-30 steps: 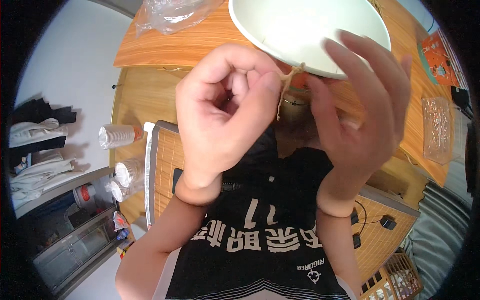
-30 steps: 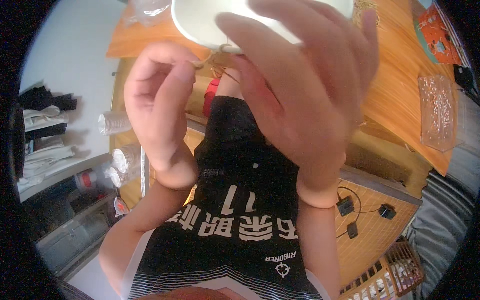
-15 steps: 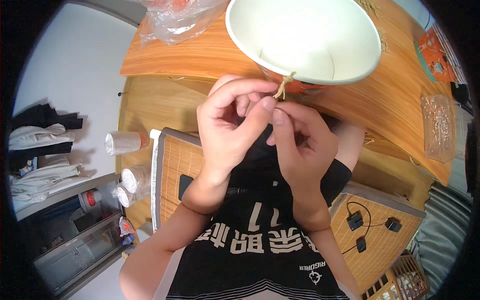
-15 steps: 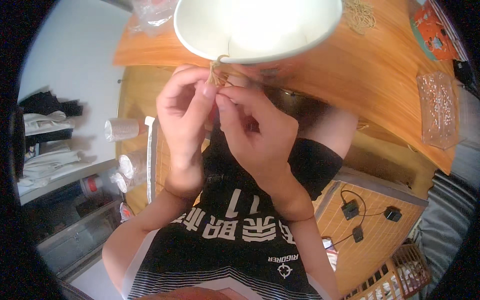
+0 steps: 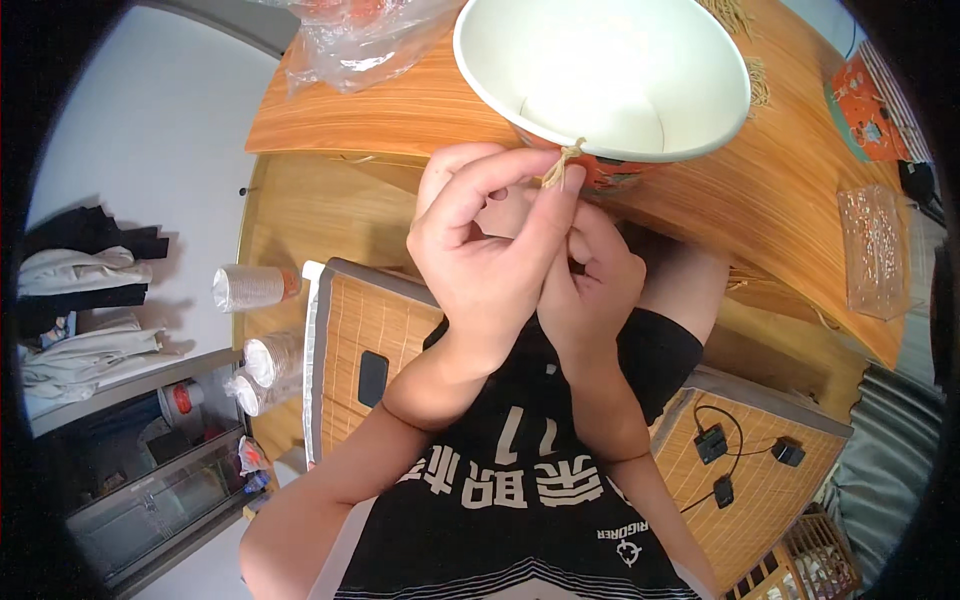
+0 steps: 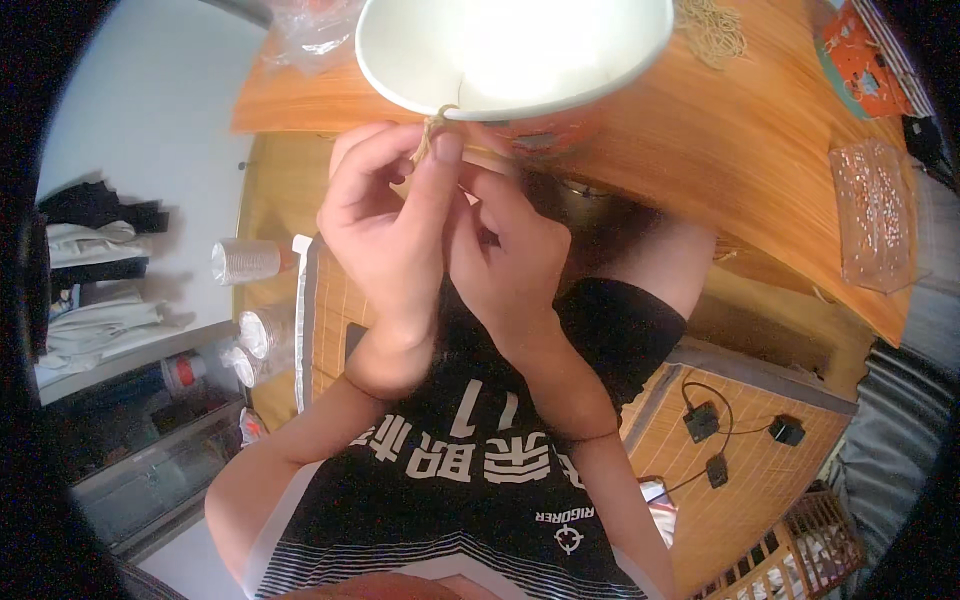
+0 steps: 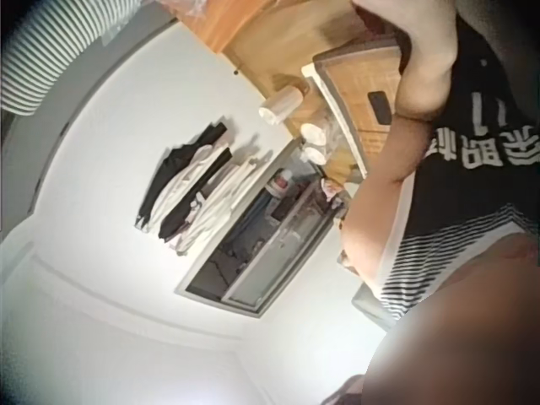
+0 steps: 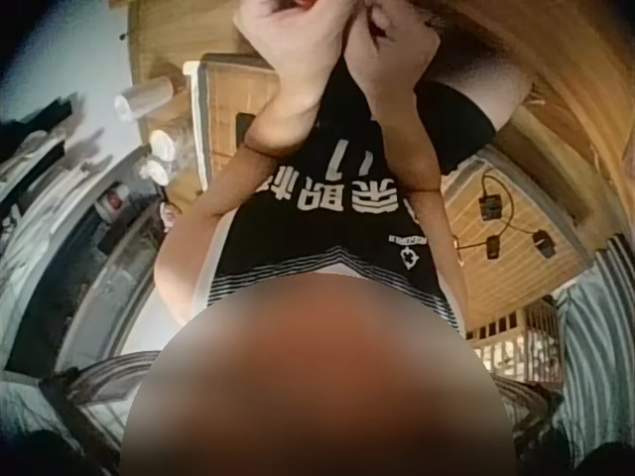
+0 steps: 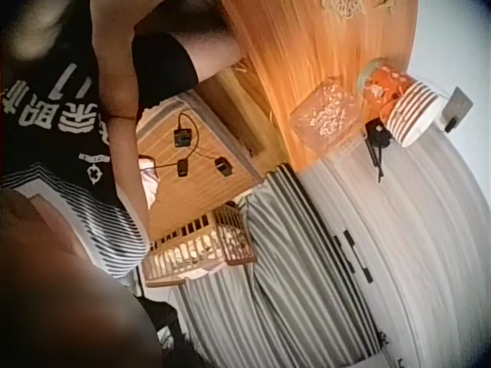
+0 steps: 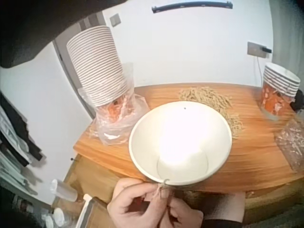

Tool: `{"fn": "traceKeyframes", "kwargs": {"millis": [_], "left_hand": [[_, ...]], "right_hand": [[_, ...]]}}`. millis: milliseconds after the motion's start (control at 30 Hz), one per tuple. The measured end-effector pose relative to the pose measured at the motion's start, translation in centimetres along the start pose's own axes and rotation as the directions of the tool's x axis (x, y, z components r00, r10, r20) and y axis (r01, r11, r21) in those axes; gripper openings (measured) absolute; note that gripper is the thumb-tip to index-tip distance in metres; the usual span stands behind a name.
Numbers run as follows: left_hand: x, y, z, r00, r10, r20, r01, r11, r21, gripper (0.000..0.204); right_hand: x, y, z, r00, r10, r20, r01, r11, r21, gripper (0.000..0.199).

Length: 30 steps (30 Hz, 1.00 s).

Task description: The recorder is tying thin strings to the handles or edges of decorative paper buckets at a workstation.

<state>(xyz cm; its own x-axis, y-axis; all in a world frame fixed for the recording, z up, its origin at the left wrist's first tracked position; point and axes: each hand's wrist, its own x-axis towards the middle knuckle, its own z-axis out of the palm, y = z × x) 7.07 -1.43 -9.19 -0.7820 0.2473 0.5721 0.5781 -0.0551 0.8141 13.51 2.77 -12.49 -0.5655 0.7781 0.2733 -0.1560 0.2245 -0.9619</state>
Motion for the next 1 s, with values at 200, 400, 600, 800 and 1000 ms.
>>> {"fn": "traceKeyframes", "kwargs": {"millis": [200,400,600,800,1000], "left_hand": [[0.2,0.3,0.3,0.999,0.010,-0.050,-0.010,1.000,-0.003,0.017],[0.6,0.5,0.2,0.999,0.002,-0.036,-0.003,1.000,-0.024,0.014],[1.3,0.9,0.0,0.999,0.014,-0.038,-0.015,0.999,-0.031,0.012],[1.1,0.8,-0.4,1.000,0.019,-0.006,-0.019,1.000,-0.011,0.012],[0.4,0.4,-1.0,0.995,-0.077,0.062,0.078,0.997,-0.007,0.015]], "right_hand": [[-0.1,-0.3,-0.2,0.999,0.003,0.046,0.000,0.998,-0.062,0.018],[-0.6,0.5,-0.2,0.985,-0.160,0.059,0.168,0.969,-0.180,0.020],[-1.4,0.7,-0.5,0.932,-0.348,0.106,0.364,0.890,-0.276,0.003],[-1.4,1.7,-1.0,0.908,-0.404,0.111,0.418,0.850,-0.321,0.019],[-0.9,0.2,-1.4,0.940,-0.336,0.065,0.337,0.874,-0.350,0.016]]}}
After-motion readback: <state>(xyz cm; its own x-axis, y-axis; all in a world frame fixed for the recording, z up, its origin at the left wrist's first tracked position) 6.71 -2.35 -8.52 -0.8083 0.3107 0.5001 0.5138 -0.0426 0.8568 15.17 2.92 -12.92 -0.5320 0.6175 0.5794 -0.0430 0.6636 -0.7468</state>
